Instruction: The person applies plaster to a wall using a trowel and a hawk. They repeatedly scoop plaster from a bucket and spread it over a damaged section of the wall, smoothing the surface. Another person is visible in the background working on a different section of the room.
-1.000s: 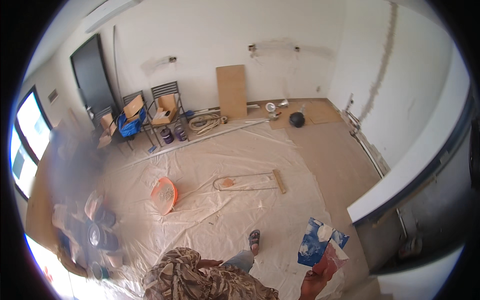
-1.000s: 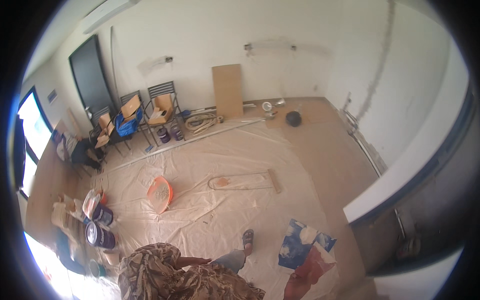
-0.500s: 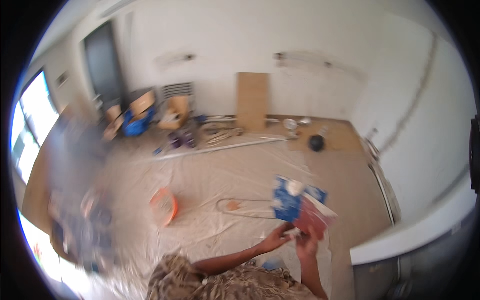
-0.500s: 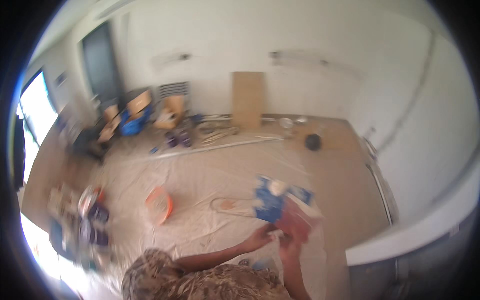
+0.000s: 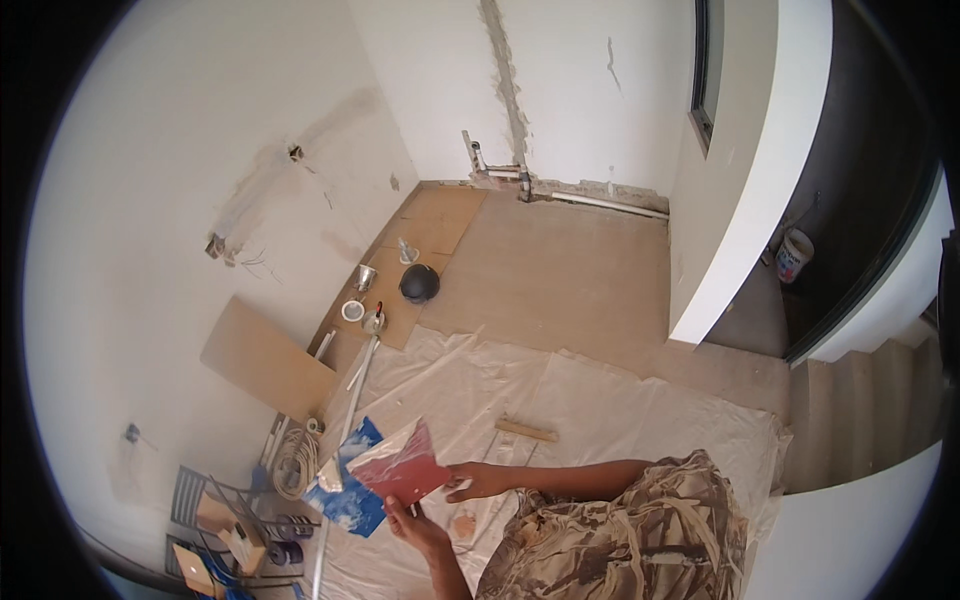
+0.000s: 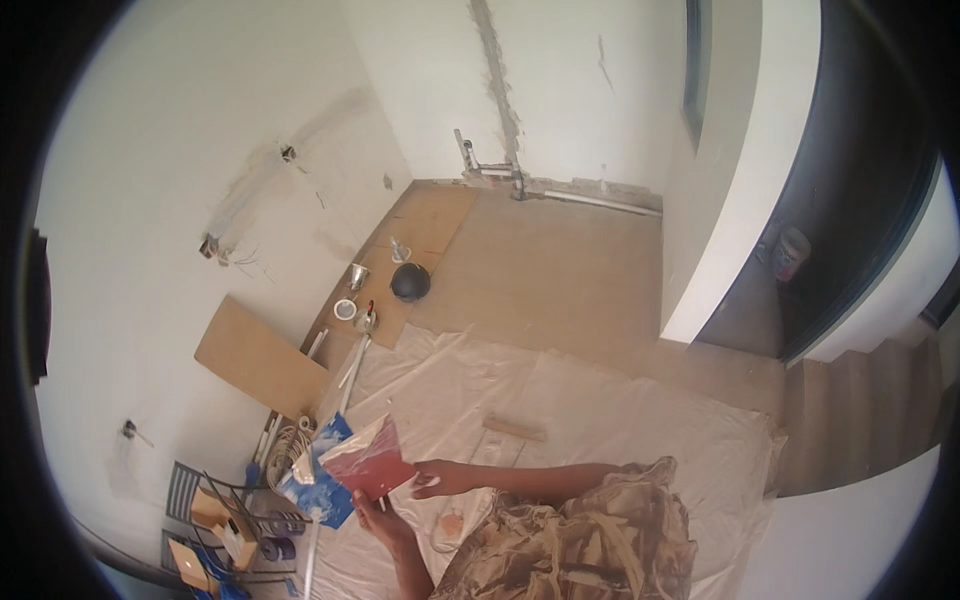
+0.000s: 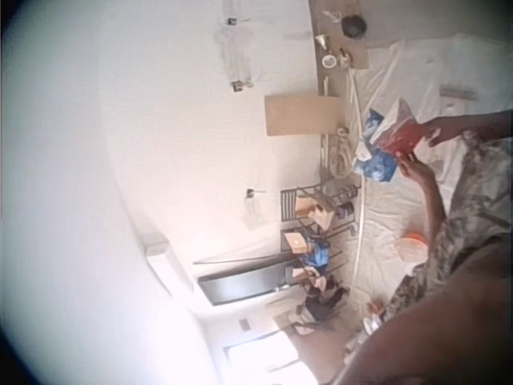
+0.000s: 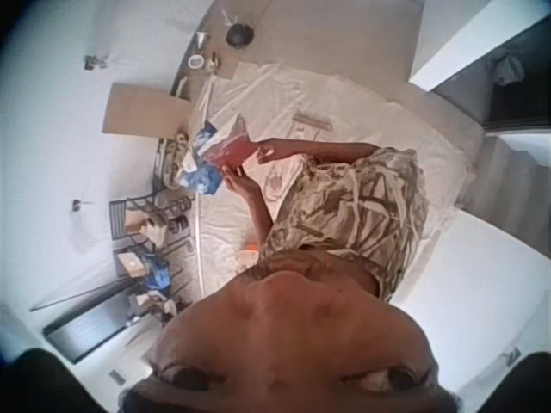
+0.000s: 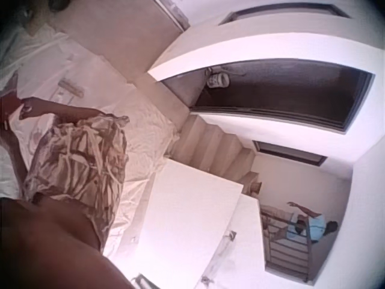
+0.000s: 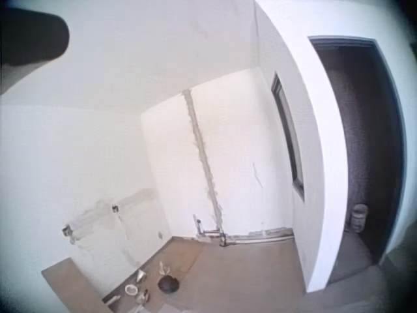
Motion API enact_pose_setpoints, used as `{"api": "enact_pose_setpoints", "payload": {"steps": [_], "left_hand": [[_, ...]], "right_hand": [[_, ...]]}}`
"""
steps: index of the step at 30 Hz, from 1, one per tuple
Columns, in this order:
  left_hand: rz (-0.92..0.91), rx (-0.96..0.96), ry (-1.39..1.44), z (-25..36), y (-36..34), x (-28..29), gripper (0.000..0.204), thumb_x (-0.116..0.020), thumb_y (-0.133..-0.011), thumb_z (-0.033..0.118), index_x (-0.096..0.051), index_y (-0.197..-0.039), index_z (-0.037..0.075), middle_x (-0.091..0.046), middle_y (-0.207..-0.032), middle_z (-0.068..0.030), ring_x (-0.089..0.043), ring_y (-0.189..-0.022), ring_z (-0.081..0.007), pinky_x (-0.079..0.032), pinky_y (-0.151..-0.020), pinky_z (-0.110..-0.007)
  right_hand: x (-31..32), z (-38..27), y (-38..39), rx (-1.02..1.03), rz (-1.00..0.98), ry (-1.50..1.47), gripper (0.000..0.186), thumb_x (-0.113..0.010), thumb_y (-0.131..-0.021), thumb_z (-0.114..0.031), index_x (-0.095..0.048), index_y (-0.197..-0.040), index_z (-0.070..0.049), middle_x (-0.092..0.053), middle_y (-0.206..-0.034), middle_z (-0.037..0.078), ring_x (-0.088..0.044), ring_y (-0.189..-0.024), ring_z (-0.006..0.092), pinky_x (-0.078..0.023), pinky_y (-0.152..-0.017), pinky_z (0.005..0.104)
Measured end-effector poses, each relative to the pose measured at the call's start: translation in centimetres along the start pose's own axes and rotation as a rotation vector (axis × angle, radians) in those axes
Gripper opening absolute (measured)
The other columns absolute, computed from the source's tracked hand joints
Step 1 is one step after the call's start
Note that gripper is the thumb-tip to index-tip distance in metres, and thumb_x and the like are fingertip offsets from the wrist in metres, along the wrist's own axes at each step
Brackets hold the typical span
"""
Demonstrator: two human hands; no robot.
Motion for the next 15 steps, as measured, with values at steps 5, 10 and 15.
{"api": "enact_pose_setpoints", "payload": {"steps": [5,10,15], "left_hand": [[0.111,-0.037,-0.115,-2.2,-4.3,4.7,0.045,-0.067,-0.09,0.039,-0.058,-0.121,0.007,-0.062,-0.117,-0.0051,-0.057,-0.107,-0.0165,-0.041,-0.096,-0.035],[0.143,-0.094,-0.118,-3.5,-7.3,5.3,0.049,-0.066,-0.09,0.039,-0.056,-0.122,0.003,-0.06,-0.12,-0.0064,-0.056,-0.109,-0.019,-0.04,-0.097,-0.034],[0.259,-0.06,-0.104,-5.3,-10.0,0.1,0.043,-0.072,-0.086,0.034,-0.061,-0.112,0.002,-0.067,-0.102,-0.0092,-0.063,-0.089,-0.0216,-0.052,-0.077,-0.036]], "right_hand": [[5.0,21.7,9.9,-0.419,-0.385,0.323,0.055,-0.052,-0.098,-0.041,-0.048,-0.136,-0.001,-0.051,-0.137,0.019,-0.048,-0.129,0.0268,-0.036,-0.109,0.0378],[9.6,29.3,28.9,-1.306,-0.204,-0.008,0.063,-0.051,-0.096,-0.047,-0.043,-0.14,-0.003,-0.045,-0.142,0.018,-0.043,-0.132,0.0274,-0.034,-0.11,0.0383],[10.7,29.8,34.9,-1.505,-0.07,-0.247,0.07,-0.049,-0.095,-0.053,-0.037,-0.144,-0.004,-0.039,-0.146,0.016,-0.038,-0.135,0.028,-0.032,-0.111,0.0388]]}}
Point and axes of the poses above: each hand's wrist, its own y-axis away from the middle knuckle, its own x-axis out of the back of the hand, z = x × y, the point moved 5 cm from there along -y, towards the middle knuckle
